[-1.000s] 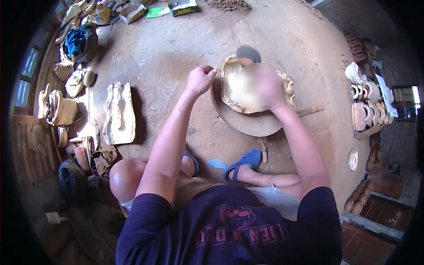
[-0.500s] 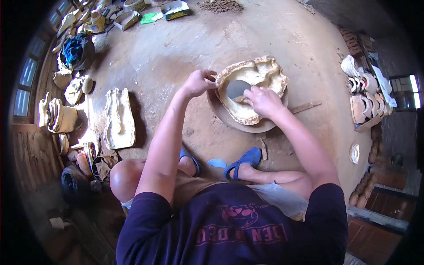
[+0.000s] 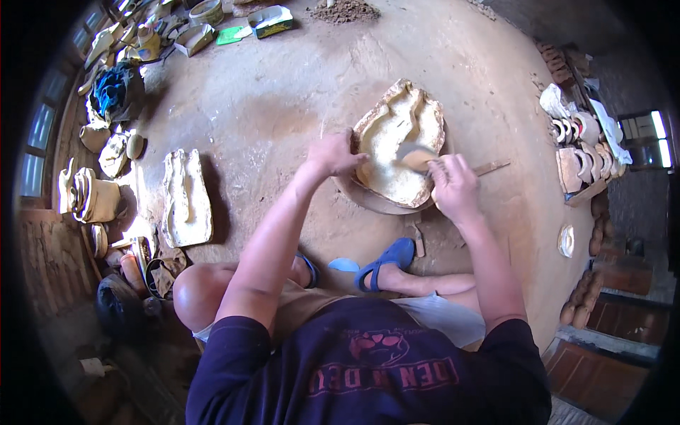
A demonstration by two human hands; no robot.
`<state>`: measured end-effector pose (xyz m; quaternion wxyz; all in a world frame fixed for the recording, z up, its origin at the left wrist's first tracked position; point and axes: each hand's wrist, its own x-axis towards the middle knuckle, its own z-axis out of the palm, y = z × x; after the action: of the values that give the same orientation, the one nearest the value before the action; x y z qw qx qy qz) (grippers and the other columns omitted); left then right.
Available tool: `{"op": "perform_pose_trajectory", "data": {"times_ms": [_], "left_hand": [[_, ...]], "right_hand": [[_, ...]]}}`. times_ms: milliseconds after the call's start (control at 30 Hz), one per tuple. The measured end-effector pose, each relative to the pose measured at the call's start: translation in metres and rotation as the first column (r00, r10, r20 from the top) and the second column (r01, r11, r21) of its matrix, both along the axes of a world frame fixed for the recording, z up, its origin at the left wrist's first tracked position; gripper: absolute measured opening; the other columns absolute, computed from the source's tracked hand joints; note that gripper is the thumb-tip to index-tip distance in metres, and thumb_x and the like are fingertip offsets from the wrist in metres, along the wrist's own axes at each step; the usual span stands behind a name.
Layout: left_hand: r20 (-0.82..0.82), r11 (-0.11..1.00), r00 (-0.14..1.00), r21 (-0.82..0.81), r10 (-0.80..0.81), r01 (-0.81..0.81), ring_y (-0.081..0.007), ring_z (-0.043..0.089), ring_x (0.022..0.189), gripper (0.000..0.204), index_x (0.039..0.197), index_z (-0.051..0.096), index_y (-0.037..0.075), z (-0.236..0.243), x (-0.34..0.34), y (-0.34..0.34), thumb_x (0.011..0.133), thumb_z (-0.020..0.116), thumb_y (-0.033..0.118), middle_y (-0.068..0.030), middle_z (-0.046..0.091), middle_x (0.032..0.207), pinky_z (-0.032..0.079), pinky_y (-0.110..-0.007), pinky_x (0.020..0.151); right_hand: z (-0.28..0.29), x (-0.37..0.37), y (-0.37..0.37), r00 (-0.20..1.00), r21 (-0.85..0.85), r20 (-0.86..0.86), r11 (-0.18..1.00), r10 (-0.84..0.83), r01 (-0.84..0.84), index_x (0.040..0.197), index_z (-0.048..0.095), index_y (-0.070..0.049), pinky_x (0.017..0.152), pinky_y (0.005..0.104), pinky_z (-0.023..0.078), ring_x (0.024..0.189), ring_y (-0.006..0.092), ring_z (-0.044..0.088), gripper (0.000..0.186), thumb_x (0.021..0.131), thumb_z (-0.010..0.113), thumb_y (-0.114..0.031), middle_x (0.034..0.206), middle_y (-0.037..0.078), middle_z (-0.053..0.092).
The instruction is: The person forms a clay sculpture by hand and then cleans a plaster mold using a small scraper tool.
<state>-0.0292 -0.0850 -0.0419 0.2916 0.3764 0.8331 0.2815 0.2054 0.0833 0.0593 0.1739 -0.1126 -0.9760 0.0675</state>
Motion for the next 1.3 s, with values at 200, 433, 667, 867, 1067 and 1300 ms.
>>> {"op": "perform_pose_trajectory", "data": {"times_ms": [200, 433, 667, 867, 1067, 1300], "left_hand": [[-0.095, 0.994, 0.992, -0.058, 0.085, -0.091, -0.0410, 0.073, 0.107, 0.057, 0.127, 0.058, -0.003, 0.001, 0.031, 0.015, 0.088, 0.072, 0.037, -0.0252, 0.074, 0.116, 0.058, -0.052, 0.094], [-0.185, 0.972, 0.958, 0.119, 0.221, -0.201, -0.0415, 0.067, 0.114, 0.051, 0.123, 0.057, 0.002, -0.016, 0.044, 0.028, 0.091, 0.073, 0.037, -0.0223, 0.067, 0.123, 0.055, -0.053, 0.095], [-0.129, 0.956, 0.953, 0.140, 0.275, -0.257, -0.0439, 0.065, 0.115, 0.045, 0.126, 0.054, 0.000, -0.018, 0.049, 0.034, 0.094, 0.069, 0.027, -0.0234, 0.064, 0.125, 0.055, -0.054, 0.096], [-0.134, 0.953, 0.955, 0.187, 0.264, -0.238, -0.0432, 0.065, 0.114, 0.046, 0.129, 0.054, 0.000, -0.020, 0.047, 0.044, 0.093, 0.069, 0.026, -0.0223, 0.065, 0.125, 0.055, -0.053, 0.095], [-0.139, 0.958, 0.956, 0.167, 0.257, -0.233, -0.0435, 0.065, 0.113, 0.045, 0.127, 0.056, 0.003, -0.025, 0.036, 0.044, 0.092, 0.071, 0.028, -0.0216, 0.066, 0.121, 0.053, -0.053, 0.096], [-0.155, 0.956, 0.954, 0.182, 0.258, -0.229, -0.0418, 0.066, 0.113, 0.046, 0.127, 0.057, 0.002, -0.026, 0.029, 0.038, 0.091, 0.071, 0.026, -0.0215, 0.066, 0.121, 0.055, -0.053, 0.095]], "right_hand": [[-0.020, 0.000, 0.038, 0.929, -0.005, 0.369, 1.000, -0.018, 0.021, 0.100, 0.062, -0.008, 0.075, 0.0568, 0.053, 0.085, 0.0420, 0.067, 0.024, 0.105, 0.061, -0.032, 0.095, 0.016, 0.066], [-0.014, -0.051, 0.070, 0.973, -0.052, -0.009, 0.972, -0.230, 0.230, 0.099, 0.061, -0.008, 0.081, 0.0512, 0.053, 0.096, 0.0428, 0.067, 0.030, 0.107, 0.057, -0.037, 0.100, 0.018, 0.068], [0.004, -0.107, 0.105, 0.948, -0.023, 0.093, 0.951, -0.305, 0.308, 0.107, 0.062, -0.006, 0.087, 0.0541, 0.054, 0.102, 0.0423, 0.068, 0.033, 0.107, 0.055, -0.039, 0.107, 0.019, 0.070], [-0.045, -0.131, 0.152, 0.820, 0.098, 0.525, 0.973, -0.228, 0.208, 0.108, 0.062, -0.005, 0.094, 0.0547, 0.054, 0.105, 0.0424, 0.069, 0.035, 0.108, 0.053, -0.039, 0.111, 0.019, 0.071], [-0.016, -0.163, 0.162, 0.926, -0.038, -0.075, 0.929, -0.370, 0.368, 0.113, 0.063, -0.005, 0.099, 0.0534, 0.054, 0.114, 0.0422, 0.068, 0.036, 0.108, 0.052, -0.039, 0.121, 0.024, 0.070], [-0.028, -0.181, 0.167, 0.903, 0.004, 0.196, 0.921, -0.382, 0.389, 0.114, 0.062, -0.006, 0.092, 0.0566, 0.054, 0.107, 0.0446, 0.069, 0.037, 0.109, 0.052, -0.041, 0.117, 0.023, 0.071]]}}
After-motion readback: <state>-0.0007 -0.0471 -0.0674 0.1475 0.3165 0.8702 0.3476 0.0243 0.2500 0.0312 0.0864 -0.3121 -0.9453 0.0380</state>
